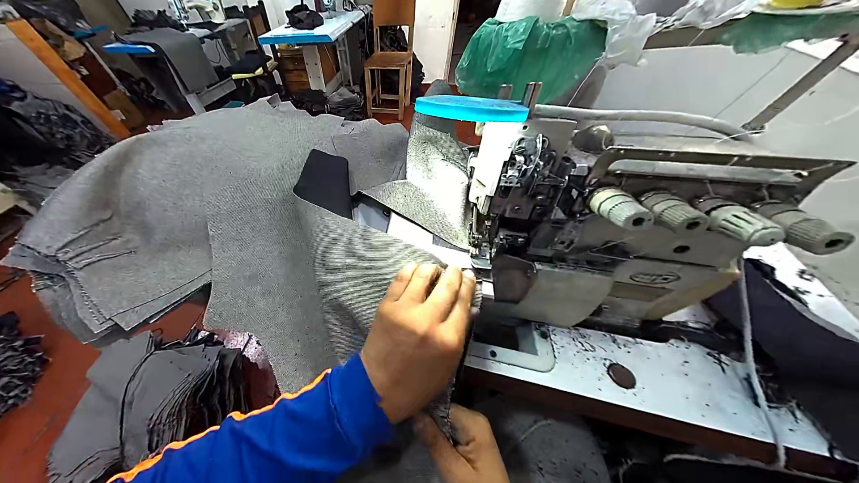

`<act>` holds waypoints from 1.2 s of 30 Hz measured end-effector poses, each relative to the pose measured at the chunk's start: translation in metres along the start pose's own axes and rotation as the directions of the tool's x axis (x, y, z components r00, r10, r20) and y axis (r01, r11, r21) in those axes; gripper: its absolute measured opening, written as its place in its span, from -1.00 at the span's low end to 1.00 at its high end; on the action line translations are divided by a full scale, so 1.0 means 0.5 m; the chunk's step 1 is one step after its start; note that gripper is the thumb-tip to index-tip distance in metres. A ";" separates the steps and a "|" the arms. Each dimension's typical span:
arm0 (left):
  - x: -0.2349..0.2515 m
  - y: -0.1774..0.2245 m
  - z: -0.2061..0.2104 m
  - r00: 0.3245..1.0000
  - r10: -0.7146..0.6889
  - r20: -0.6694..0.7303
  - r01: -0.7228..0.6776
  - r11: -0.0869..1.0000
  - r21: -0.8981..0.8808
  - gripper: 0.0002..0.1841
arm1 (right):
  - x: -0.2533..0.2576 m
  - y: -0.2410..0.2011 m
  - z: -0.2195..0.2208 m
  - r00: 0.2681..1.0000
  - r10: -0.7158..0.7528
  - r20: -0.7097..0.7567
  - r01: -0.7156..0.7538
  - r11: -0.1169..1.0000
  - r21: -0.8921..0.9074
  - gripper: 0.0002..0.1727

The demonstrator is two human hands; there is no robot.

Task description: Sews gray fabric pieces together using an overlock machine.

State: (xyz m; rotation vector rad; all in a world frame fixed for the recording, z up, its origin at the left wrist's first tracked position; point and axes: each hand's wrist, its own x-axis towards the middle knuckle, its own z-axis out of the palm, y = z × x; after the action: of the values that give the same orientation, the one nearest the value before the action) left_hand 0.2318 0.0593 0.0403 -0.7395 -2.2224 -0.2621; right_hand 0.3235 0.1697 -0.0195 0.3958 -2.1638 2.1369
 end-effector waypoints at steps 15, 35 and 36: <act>0.029 0.003 -0.006 0.997 0.006 0.077 -0.002 0.998 -0.055 -0.67 | 0.015 -0.009 -0.018 0.999 -0.040 -0.011 0.040 0.999 -0.011 -0.80; -0.028 -0.037 -0.113 0.930 0.351 0.112 -0.350 0.936 -0.031 -0.68 | 0.123 -0.077 -0.081 1.000 -0.021 0.004 0.022 0.972 -0.233 -0.69; -0.017 -0.047 -0.104 0.925 0.371 0.079 -0.371 0.929 -0.013 -0.70 | 0.127 -0.081 -0.074 1.000 -0.014 -0.017 0.010 0.978 -0.207 -0.69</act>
State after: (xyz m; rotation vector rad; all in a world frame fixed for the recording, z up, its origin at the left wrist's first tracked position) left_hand 0.2541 0.0157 0.0707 -1.1674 -2.1022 -0.0419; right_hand 0.2672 0.1984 0.0354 0.3699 -2.3367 1.8750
